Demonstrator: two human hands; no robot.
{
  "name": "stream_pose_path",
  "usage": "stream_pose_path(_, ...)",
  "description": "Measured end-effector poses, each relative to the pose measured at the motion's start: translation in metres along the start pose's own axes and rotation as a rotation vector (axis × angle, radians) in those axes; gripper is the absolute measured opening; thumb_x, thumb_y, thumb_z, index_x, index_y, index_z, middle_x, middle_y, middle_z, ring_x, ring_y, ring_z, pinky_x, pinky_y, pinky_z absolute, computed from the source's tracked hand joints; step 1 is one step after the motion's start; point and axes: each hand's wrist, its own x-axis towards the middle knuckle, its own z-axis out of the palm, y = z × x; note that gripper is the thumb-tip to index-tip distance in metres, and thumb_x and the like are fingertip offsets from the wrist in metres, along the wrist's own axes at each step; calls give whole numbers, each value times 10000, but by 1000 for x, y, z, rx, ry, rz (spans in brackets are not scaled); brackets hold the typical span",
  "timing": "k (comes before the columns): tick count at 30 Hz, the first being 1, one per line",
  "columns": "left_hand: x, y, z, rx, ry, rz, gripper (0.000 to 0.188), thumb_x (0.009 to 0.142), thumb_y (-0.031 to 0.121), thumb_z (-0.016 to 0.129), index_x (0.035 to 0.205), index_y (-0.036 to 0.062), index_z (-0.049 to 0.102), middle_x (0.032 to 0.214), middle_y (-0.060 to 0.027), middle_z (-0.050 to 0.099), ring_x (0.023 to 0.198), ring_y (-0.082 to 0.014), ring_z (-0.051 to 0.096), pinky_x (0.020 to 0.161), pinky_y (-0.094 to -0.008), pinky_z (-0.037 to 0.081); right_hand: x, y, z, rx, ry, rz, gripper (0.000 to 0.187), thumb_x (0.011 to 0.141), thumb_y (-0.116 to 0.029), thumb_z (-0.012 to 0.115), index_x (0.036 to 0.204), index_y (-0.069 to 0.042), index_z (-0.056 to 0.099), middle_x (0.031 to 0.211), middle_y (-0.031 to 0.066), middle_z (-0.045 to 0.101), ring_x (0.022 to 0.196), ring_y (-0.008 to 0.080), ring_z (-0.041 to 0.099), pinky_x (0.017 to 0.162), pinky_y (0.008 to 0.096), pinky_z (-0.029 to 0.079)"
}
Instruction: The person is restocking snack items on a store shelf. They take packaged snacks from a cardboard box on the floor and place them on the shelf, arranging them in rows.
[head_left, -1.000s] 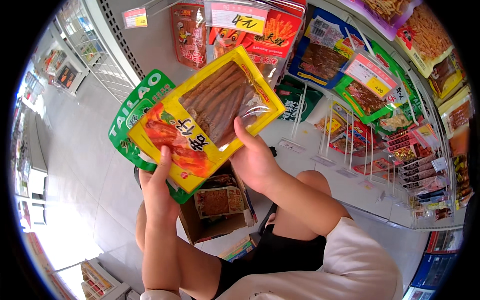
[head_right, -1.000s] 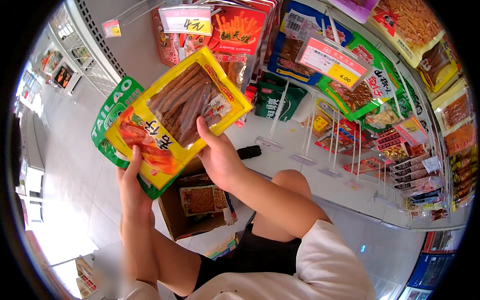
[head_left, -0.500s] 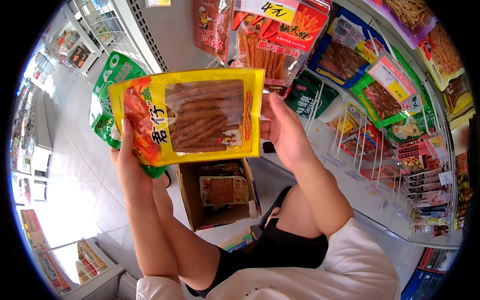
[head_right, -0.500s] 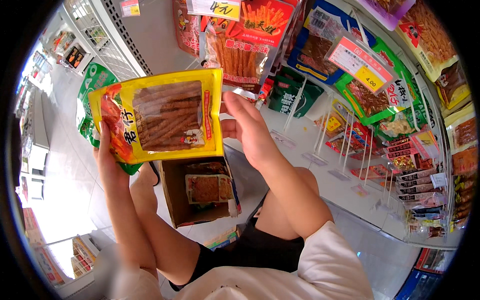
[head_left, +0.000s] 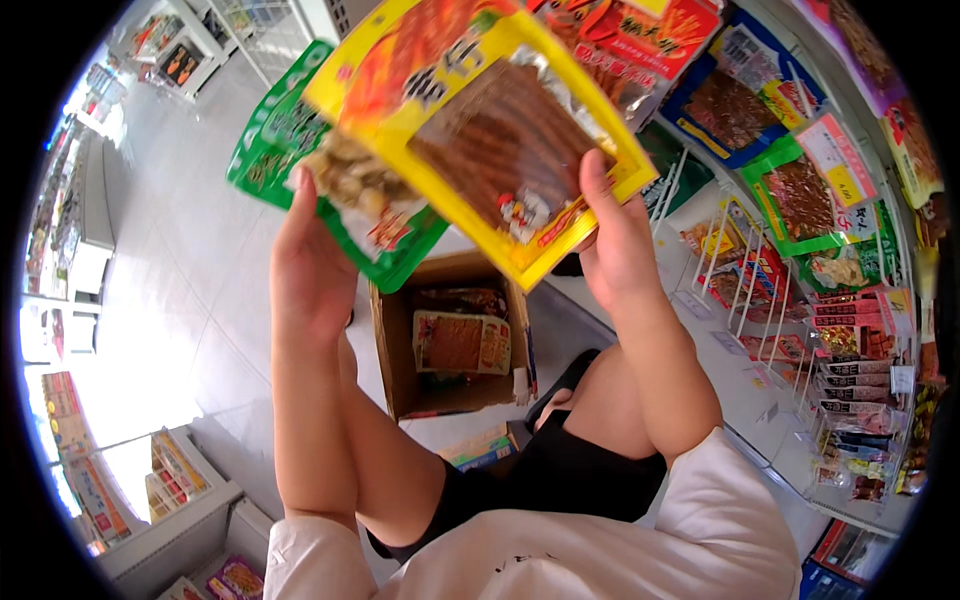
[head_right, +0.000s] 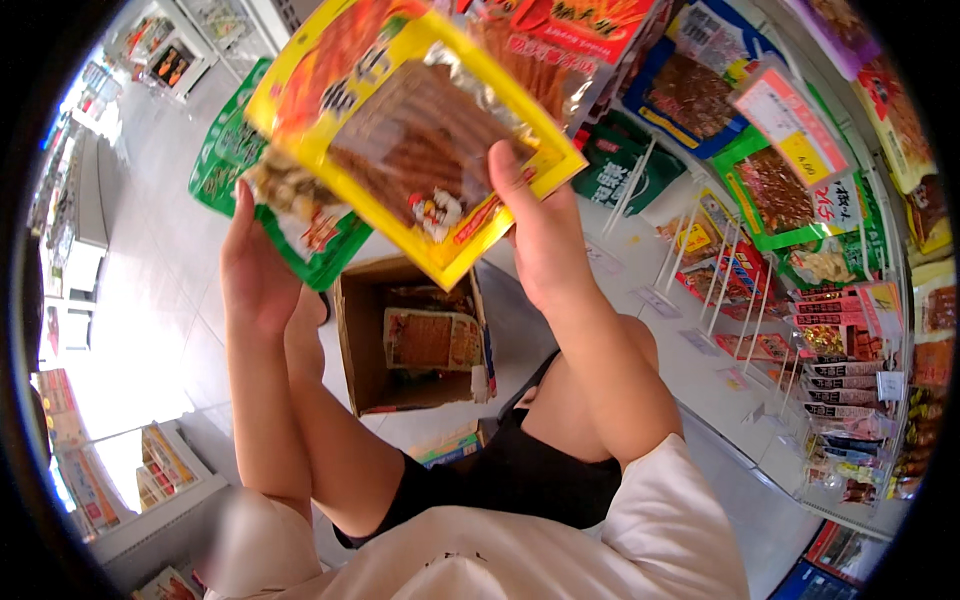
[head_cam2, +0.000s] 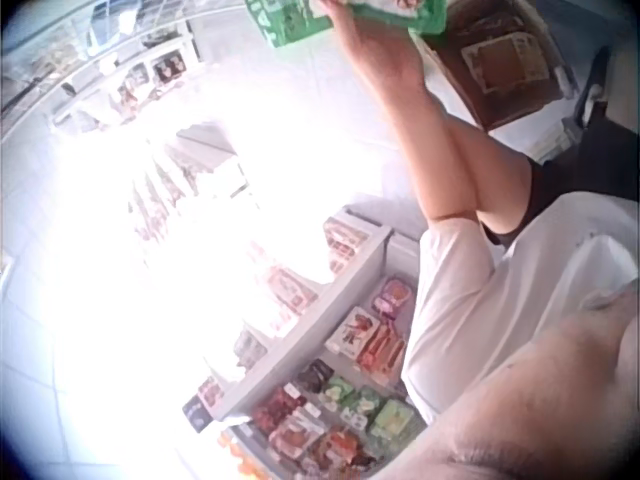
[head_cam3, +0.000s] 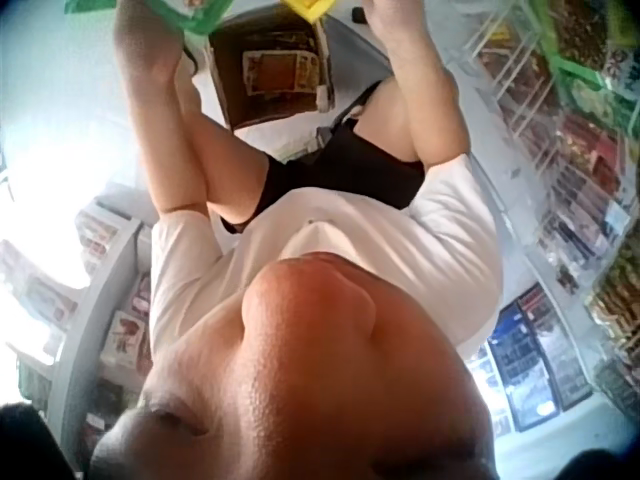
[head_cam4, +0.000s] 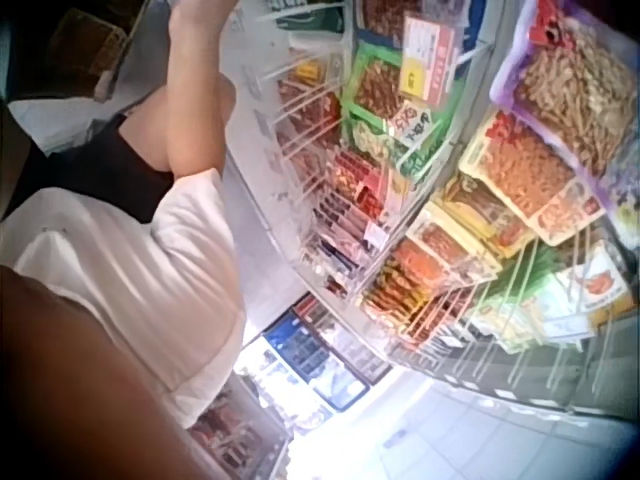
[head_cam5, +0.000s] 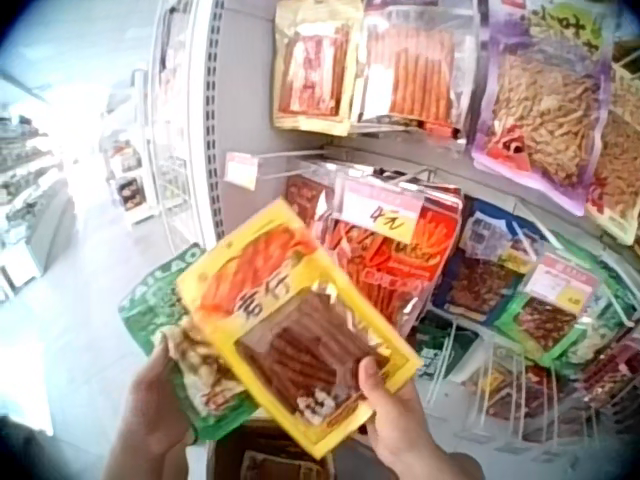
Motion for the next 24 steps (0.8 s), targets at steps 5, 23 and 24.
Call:
stream_pose_path(5, -8, -10, 20, 159, 41, -18, 514, 1047, 359, 535, 1431, 21, 476, 1395, -86, 592, 1268, -209, 581, 1073, -387, 448, -9, 1, 7, -10, -44, 123, 471, 987, -361, 676, 1330, -84, 510, 1158, 8, 617, 1029, 98, 649, 798, 303, 600)
stream_pose_path(23, -14, -19, 18, 479, 96, 27, 408, 982, 348, 681, 1247, 42, 626, 1165, -44, 698, 1077, -119, 631, 982, -288, 439, -5, 1, -4, -303, -430, 103, 605, 881, -274, 792, 1385, -34, 557, 1291, 83, 655, 1200, 183, 611, 1038, 363, 481)
stream_pose_path(24, -20, -20, 22, 515, 192, -2, 377, 987, 327, 677, 1234, 47, 625, 1150, -47, 698, 1058, -120, 633, 951, -288, 454, -13, 2, 7, -287, -392, 239, 639, 805, -189, 877, 1348, -34, 578, 1256, 73, 676, 1153, 183, 641, 1021, 362, 504)
